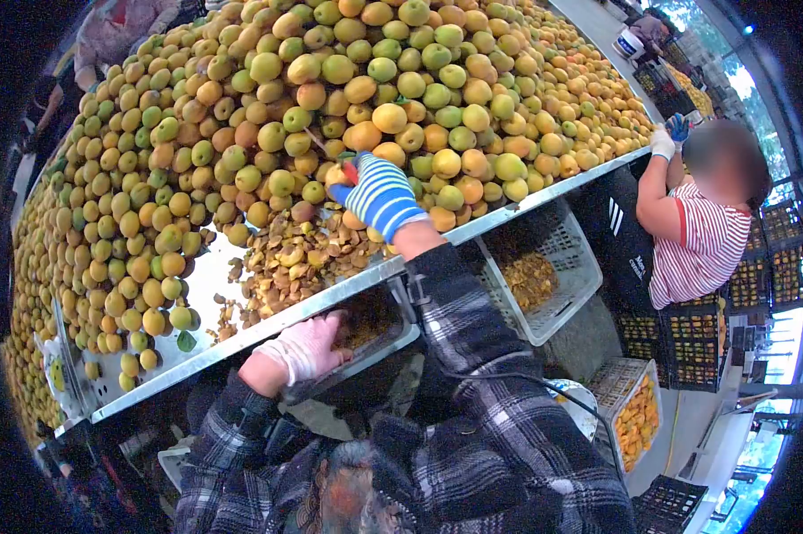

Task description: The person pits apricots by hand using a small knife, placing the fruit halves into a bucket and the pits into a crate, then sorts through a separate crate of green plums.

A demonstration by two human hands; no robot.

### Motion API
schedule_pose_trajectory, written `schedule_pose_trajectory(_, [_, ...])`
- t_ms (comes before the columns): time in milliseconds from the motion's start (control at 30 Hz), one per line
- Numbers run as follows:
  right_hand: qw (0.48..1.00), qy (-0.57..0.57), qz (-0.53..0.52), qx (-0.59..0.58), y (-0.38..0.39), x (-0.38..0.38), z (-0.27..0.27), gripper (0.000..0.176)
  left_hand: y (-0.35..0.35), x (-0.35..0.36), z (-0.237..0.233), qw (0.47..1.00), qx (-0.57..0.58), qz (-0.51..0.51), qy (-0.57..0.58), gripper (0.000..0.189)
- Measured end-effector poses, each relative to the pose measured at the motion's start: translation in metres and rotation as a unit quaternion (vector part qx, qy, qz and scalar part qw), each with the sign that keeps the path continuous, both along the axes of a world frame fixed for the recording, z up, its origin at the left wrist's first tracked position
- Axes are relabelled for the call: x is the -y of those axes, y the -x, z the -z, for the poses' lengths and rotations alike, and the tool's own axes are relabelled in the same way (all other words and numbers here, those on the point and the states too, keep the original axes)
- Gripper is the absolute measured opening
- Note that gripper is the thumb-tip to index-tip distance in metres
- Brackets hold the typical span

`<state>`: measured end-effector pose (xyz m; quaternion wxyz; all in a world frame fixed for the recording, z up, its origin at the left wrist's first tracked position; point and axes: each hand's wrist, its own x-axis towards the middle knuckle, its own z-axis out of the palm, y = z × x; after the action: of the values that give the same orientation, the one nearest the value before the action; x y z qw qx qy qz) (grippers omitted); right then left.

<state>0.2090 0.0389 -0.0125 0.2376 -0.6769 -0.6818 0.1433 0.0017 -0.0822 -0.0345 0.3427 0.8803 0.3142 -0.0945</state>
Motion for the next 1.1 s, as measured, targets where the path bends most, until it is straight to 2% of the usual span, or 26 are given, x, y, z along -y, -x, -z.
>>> schedule_pose_trajectory(33, [0.995,-0.012,-0.037,-0.096,-0.002,-0.004,0.002,0.05,0.002,-0.001,-0.007,1.0,0.0,-0.015,-0.015,0.046])
schedule_pose_trajectory(67, [0.988,-0.009,-0.05,-0.146,-0.004,-0.004,0.004,0.062,0.007,-0.006,-0.012,1.0,0.001,-0.021,-0.016,0.046])
schedule_pose_trajectory(100, [0.955,0.101,-0.056,-0.273,0.003,0.008,-0.017,0.056,0.013,-0.016,-0.018,0.979,0.11,-0.062,0.163,0.042])
schedule_pose_trajectory(133, [0.932,0.141,-0.082,-0.324,0.006,0.013,-0.017,0.051,0.018,-0.025,-0.027,0.912,0.215,-0.101,0.334,0.038])
schedule_pose_trajectory(167, [0.903,0.182,-0.108,-0.375,0.01,0.017,-0.015,0.047,0.022,-0.035,-0.041,0.832,0.285,-0.207,0.428,0.036])
schedule_pose_trajectory(200, [0.885,0.19,-0.118,-0.409,0.02,0.026,-0.021,0.039,0.023,-0.043,-0.03,0.784,0.372,-0.3,0.397,0.039])
schedule_pose_trajectory(233, [0.862,0.213,-0.131,-0.441,0.029,0.036,-0.032,0.04,0.02,-0.046,-0.022,0.645,0.501,-0.4,0.417,0.045])
schedule_pose_trajectory(300, [0.871,0.168,-0.189,-0.421,0.046,0.043,-0.032,0.042,0.032,-0.057,-0.013,0.589,0.553,-0.351,0.474,0.05])
schedule_pose_trajectory(333, [0.898,0.177,-0.206,-0.346,0.046,0.039,-0.02,0.041,0.034,-0.061,-0.003,0.588,0.552,-0.356,0.471,0.05])
schedule_pose_trajectory(367, [0.906,0.122,-0.228,-0.335,0.05,0.038,-0.008,0.044,0.035,-0.064,0.009,0.549,0.593,-0.334,0.485,0.048])
schedule_pose_trajectory(400, [0.941,0.036,-0.198,-0.271,0.053,0.038,-0.004,0.043,0.035,-0.066,0.011,0.507,0.631,-0.31,0.498,0.048])
schedule_pose_trajectory(433, [0.964,-0.05,-0.166,-0.203,0.055,0.039,-0.002,0.042,0.034,-0.066,0.013,0.506,0.631,-0.312,0.498,0.048])
schedule_pose_trajectory(500, [0.965,-0.057,-0.137,-0.216,0.053,0.038,-0.003,0.039,0.03,-0.065,0.013,0.369,0.668,-0.421,0.491,0.045])
schedule_pose_trajectory(567, [0.965,-0.068,-0.108,-0.229,0.053,0.038,-0.004,0.036,0.026,-0.059,-0.014,0.385,0.674,-0.42,0.471,0.043])
schedule_pose_trajectory(633, [0.928,0.025,-0.133,-0.346,0.057,0.045,-0.014,0.025,0.021,-0.058,-0.022,0.392,0.683,-0.427,0.444,0.039])
schedule_pose_trajectory(667, [0.869,0.165,-0.127,-0.448,0.059,0.054,-0.027,0.023,0.023,-0.06,-0.016,0.394,0.682,-0.427,0.444,0.039])
schedule_pose_trajectory(700, [0.873,0.169,-0.136,-0.436,0.06,0.055,-0.02,0.022,0.028,-0.063,-0.005,0.392,0.677,-0.403,0.476,0.038])
schedule_pose_trajectory(800, [0.869,0.158,-0.164,-0.439,0.066,0.058,-0.002,0.023,0.038,-0.07,0.031,0.374,0.662,-0.347,0.548,0.037])
schedule_pose_trajectory(867, [0.917,0.003,-0.175,-0.358,0.071,0.055,0.022,0.022,0.034,-0.07,0.029,0.36,0.652,-0.317,0.587,0.038])
schedule_pose_trajectory(933, [0.925,-0.025,-0.165,-0.341,0.072,0.057,0.014,0.023,0.015,-0.065,0.005,0.303,0.663,-0.435,0.528,0.04])
schedule_pose_trajectory(1000, [0.932,-0.053,-0.155,-0.324,0.073,0.059,0.012,0.023,0.01,-0.065,0.008,0.3,0.676,-0.436,0.512,0.04])
schedule_pose_trajectory(1067, [0.956,-0.068,-0.163,-0.235,0.072,0.06,0.013,0.026,0.007,-0.063,0.008,0.297,0.689,-0.436,0.497,0.04])
schedule_pose_trajectory(1100, [0.956,-0.07,-0.161,-0.235,0.071,0.059,0.016,0.026,0.006,-0.061,0.002,0.311,0.678,-0.427,0.511,0.039])
